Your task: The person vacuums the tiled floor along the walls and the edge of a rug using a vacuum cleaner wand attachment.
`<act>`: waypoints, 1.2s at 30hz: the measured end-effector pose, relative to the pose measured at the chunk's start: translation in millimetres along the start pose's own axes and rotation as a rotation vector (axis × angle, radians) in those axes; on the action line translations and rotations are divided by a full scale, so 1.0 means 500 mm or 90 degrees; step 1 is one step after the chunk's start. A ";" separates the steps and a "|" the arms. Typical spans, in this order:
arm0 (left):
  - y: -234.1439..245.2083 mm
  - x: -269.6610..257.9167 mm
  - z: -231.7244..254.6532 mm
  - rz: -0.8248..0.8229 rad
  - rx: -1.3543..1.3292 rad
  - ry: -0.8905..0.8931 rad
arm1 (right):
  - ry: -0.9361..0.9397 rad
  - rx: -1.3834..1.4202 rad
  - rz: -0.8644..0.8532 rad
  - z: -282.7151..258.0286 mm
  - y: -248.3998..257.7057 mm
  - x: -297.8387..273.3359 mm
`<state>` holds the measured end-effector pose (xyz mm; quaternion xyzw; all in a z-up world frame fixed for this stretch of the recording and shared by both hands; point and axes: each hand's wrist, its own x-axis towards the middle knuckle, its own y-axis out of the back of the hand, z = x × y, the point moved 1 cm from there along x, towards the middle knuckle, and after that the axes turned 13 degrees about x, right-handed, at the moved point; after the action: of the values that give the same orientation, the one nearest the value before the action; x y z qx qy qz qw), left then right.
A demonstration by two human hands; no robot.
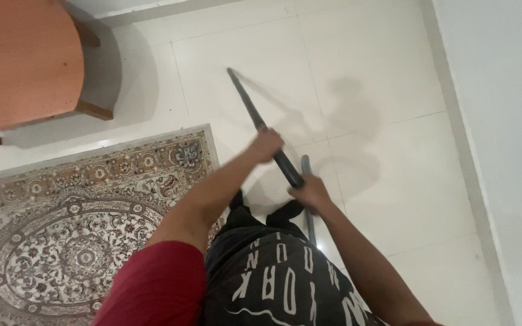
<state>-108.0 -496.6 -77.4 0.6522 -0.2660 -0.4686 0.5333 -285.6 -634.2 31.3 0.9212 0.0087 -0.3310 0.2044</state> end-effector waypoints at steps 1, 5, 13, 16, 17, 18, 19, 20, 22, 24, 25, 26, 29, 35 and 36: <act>0.013 -0.017 0.059 0.034 -0.011 -0.007 | -0.007 -0.034 0.004 0.041 0.008 -0.040; 0.097 -0.116 0.290 -0.162 -0.149 -0.082 | -0.125 -0.152 -0.005 0.189 0.030 -0.238; 0.049 -0.064 0.253 -0.062 -0.130 -0.056 | -0.100 -0.026 0.027 0.156 0.022 -0.201; -0.017 0.022 0.107 -0.016 0.004 -0.042 | -0.005 -0.028 0.037 0.071 0.018 -0.057; -0.024 0.034 0.054 0.083 -0.030 -0.034 | -0.047 -0.015 0.023 0.042 0.021 -0.015; -0.021 0.055 0.002 0.070 -0.033 -0.004 | -0.010 0.005 0.032 0.009 0.030 0.027; -0.013 0.070 -0.035 0.055 -0.038 0.026 | 0.026 0.026 0.040 -0.019 0.037 0.058; 0.000 0.076 -0.054 0.055 -0.039 0.024 | 0.023 0.026 0.041 -0.038 0.044 0.077; 0.038 0.078 -0.085 0.082 -0.081 0.036 | -0.097 0.048 0.010 -0.061 0.055 0.101; 0.073 0.086 -0.046 0.000 -0.035 0.004 | -0.044 0.052 0.019 -0.037 0.070 0.064; 0.088 0.089 -0.019 -0.082 0.011 -0.023 | 0.011 0.053 0.025 -0.019 0.079 0.038; 0.102 0.084 0.022 -0.081 0.008 -0.050 | 0.007 0.008 0.033 0.010 0.092 0.001; 0.132 0.024 0.212 0.016 -0.101 -0.066 | -0.158 0.049 0.013 0.115 0.098 -0.159; 0.192 -0.053 0.376 0.021 -0.155 -0.146 | -0.105 0.048 0.071 0.240 0.088 -0.300; 0.189 -0.039 0.362 0.022 -0.151 -0.148 | -0.103 0.042 0.073 0.243 0.087 -0.289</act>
<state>-263.7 -588.2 19.9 0.5213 -0.2795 -0.5598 0.5803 -465.5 -703.2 51.6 0.8967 -0.0712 -0.3923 0.1924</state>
